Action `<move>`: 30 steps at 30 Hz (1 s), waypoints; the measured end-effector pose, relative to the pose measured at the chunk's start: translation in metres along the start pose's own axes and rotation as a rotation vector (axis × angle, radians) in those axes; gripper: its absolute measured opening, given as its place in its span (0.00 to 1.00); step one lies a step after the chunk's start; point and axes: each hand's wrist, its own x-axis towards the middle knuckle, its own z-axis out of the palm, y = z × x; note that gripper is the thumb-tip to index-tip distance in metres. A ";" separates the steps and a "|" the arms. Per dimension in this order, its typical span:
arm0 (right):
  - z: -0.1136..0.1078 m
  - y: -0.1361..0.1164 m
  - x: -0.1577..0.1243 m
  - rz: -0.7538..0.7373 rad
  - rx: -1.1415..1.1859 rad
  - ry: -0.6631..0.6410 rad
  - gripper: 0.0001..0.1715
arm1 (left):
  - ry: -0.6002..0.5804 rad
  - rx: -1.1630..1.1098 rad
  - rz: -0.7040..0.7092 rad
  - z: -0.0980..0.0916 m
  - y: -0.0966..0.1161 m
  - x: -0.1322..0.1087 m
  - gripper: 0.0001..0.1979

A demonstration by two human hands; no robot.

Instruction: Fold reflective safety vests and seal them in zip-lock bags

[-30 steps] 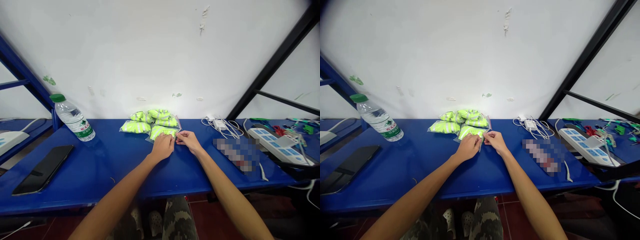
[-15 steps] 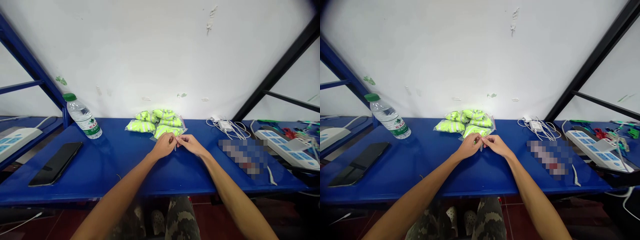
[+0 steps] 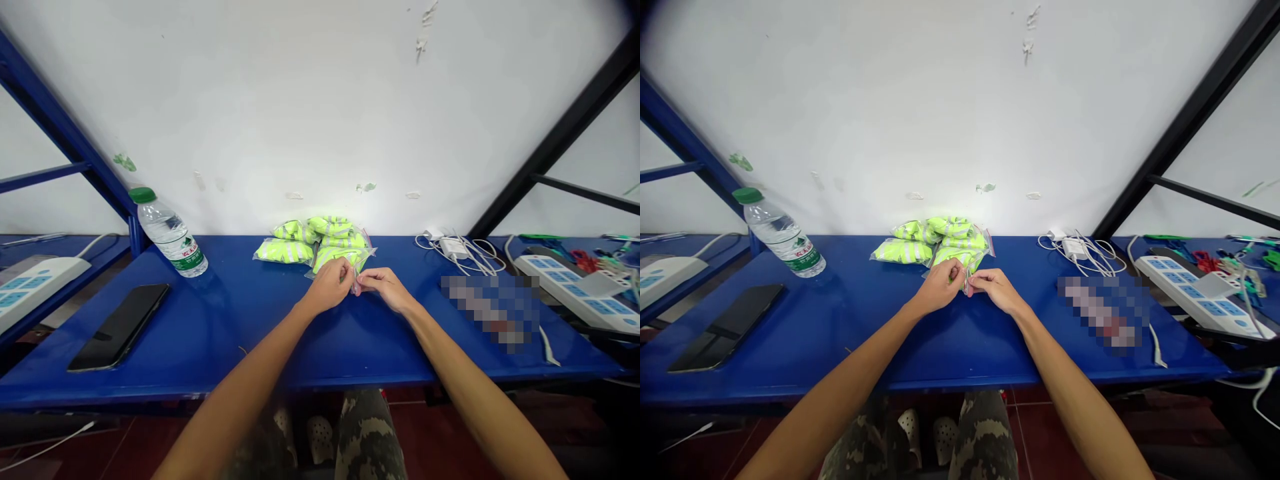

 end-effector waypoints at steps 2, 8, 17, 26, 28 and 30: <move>0.000 0.002 -0.001 -0.005 -0.039 0.132 0.14 | 0.093 0.210 0.087 0.006 0.004 -0.001 0.09; -0.005 0.010 -0.006 -0.063 -0.257 0.519 0.16 | 0.364 0.399 0.066 0.014 0.010 -0.004 0.08; 0.003 0.021 0.000 -0.180 -0.447 0.413 0.15 | 0.274 0.328 0.275 0.030 0.020 -0.022 0.09; -0.013 0.017 -0.013 -0.153 -0.088 0.279 0.17 | 0.562 -0.023 -0.436 -0.003 -0.011 -0.039 0.16; -0.010 0.011 -0.018 -0.153 -0.116 0.219 0.18 | 0.435 -0.148 -0.520 -0.009 -0.019 -0.041 0.17; -0.002 0.008 -0.023 -0.159 -0.182 0.131 0.17 | 0.387 -0.166 -0.502 -0.013 -0.019 -0.044 0.18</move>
